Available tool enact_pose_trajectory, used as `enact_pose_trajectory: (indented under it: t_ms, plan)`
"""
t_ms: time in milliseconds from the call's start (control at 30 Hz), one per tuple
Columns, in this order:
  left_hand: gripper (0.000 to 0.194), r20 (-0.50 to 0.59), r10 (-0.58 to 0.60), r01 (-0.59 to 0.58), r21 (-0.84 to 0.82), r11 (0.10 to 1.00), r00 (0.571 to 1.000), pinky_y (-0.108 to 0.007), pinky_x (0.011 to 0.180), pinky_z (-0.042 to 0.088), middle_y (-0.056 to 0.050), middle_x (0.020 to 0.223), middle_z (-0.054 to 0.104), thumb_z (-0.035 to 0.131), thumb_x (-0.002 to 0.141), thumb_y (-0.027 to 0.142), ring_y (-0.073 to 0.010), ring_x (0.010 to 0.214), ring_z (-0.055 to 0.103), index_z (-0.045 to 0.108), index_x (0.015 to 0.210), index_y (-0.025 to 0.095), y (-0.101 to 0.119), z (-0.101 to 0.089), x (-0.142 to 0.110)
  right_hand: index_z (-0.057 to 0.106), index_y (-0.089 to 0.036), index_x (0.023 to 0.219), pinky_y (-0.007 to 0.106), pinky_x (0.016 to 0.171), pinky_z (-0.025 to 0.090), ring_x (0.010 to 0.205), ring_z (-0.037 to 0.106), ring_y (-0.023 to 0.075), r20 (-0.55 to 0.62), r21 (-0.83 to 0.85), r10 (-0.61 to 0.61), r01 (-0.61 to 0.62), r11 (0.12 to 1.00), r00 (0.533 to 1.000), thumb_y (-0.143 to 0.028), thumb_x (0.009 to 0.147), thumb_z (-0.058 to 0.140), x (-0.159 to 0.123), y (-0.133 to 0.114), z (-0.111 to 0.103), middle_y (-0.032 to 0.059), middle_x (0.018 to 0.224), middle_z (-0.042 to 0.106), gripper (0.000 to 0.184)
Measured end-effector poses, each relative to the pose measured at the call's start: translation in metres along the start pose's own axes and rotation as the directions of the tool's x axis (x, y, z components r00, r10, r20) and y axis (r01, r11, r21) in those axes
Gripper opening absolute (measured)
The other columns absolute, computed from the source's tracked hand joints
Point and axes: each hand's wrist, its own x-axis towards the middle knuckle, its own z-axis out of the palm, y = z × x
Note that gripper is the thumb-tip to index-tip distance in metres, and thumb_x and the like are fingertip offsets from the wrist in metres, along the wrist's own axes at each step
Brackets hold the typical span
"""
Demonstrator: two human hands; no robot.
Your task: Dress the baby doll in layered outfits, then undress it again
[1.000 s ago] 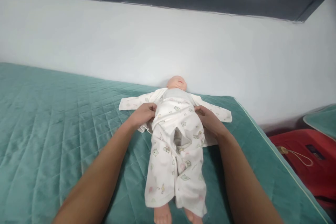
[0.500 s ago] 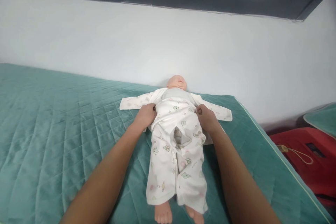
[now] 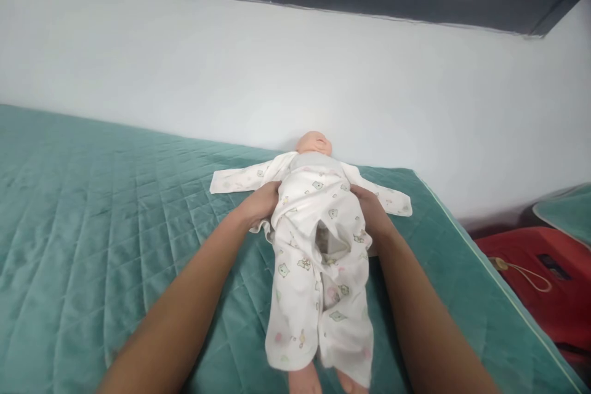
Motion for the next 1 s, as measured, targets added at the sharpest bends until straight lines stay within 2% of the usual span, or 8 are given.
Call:
enact_pose_trajectory:
  t_ms: [100,167,267,400,533,633,800,1000]
  plan:
    - [0.029,0.102,-0.068,0.095,-0.284,0.954,0.992,-0.034,0.073,0.055,-0.011,0.088,0.076,0.074,0.064,0.026,-0.0302,0.091,0.069,0.072,0.090,0.014,-0.003,0.007,0.000,0.073,-0.019,0.094,0.038,0.077,0.054,0.090,0.069,0.0294,-0.019,0.099,0.061,-0.059,0.993,0.998,-0.045,0.068,0.071,-0.001,-0.005,0.001,0.0080,0.088,0.077,0.036]
    - [0.030,0.108,-0.097,0.134,-0.410,0.902,0.989,-0.034,0.074,0.056,-0.010,0.084,0.076,0.077,0.062,0.026,-0.0289,0.088,0.070,0.072,0.089,0.014,-0.005,0.009,0.001,0.073,-0.020,0.096,0.040,0.078,0.055,0.093,0.069,0.0303,-0.016,0.103,0.073,-0.071,0.992,0.997,-0.047,0.071,0.070,-0.002,-0.009,0.001,0.0089,0.090,0.077,0.036]
    - [0.026,0.097,-0.130,0.161,-0.510,0.845,0.987,-0.037,0.079,0.057,-0.009,0.079,0.075,0.077,0.063,0.024,-0.0276,0.085,0.071,0.071,0.085,0.013,-0.009,0.010,0.003,0.073,-0.022,0.096,0.040,0.081,0.055,0.096,0.069,0.0305,-0.014,0.091,0.074,-0.073,0.993,0.997,-0.047,0.074,0.068,-0.004,-0.011,0.001,0.0093,0.093,0.077,0.034]
    - [0.023,0.089,-0.128,0.156,-0.527,0.835,0.988,-0.039,0.081,0.057,-0.010,0.082,0.076,0.074,0.063,0.020,-0.0288,0.085,0.072,0.072,0.085,0.012,-0.013,0.010,0.006,0.072,-0.023,0.101,0.042,0.080,0.056,0.095,0.070,0.0306,0.023,0.199,0.115,-0.118,0.973,0.993,-0.044,0.070,0.071,-0.001,-0.001,0.000,0.0072,0.095,0.077,0.038]
    - [0.031,0.082,-0.073,0.106,-0.526,0.844,0.994,-0.038,0.084,0.057,-0.009,0.089,0.076,0.076,0.063,0.021,-0.0297,0.093,0.071,0.073,0.093,0.014,-0.014,0.011,0.006,0.070,-0.023,0.105,0.041,0.080,0.057,0.095,0.070,0.0293,0.098,0.260,0.062,-0.086,0.962,0.993,-0.038,0.063,0.077,0.006,0.014,-0.005,0.0063,0.100,0.076,0.045]
    - [0.036,0.118,-0.059,0.115,-0.551,0.827,0.991,-0.038,0.086,0.057,-0.009,0.093,0.076,0.077,0.066,0.025,-0.0301,0.097,0.070,0.072,0.101,0.017,-0.015,0.010,0.004,0.070,-0.024,0.103,0.040,0.079,0.057,0.094,0.070,0.0278,0.142,0.257,0.066,-0.101,0.961,0.988,-0.034,0.062,0.078,0.009,0.020,-0.011,0.0054,0.100,0.076,0.043]
    - [0.043,0.136,-0.070,0.127,-0.482,0.867,0.988,-0.039,0.086,0.056,-0.011,0.097,0.076,0.082,0.061,0.023,-0.0318,0.102,0.069,0.071,0.102,0.016,-0.012,0.006,0.002,0.072,-0.023,0.095,0.039,0.077,0.057,0.090,0.071,0.0276,0.126,0.270,0.146,-0.176,0.947,0.981,-0.034,0.065,0.076,0.008,0.019,-0.013,0.0055,0.093,0.077,0.031]
    - [0.046,0.144,-0.075,0.128,-0.408,0.904,0.987,-0.040,0.084,0.056,-0.012,0.099,0.075,0.084,0.056,0.023,-0.0336,0.104,0.067,0.071,0.100,0.015,-0.005,0.004,-0.002,0.073,-0.024,0.096,0.039,0.079,0.057,0.095,0.070,0.0294,0.138,0.343,0.124,-0.165,0.925,0.983,-0.024,0.057,0.082,0.005,0.016,-0.010,0.0052,0.098,0.077,0.041]
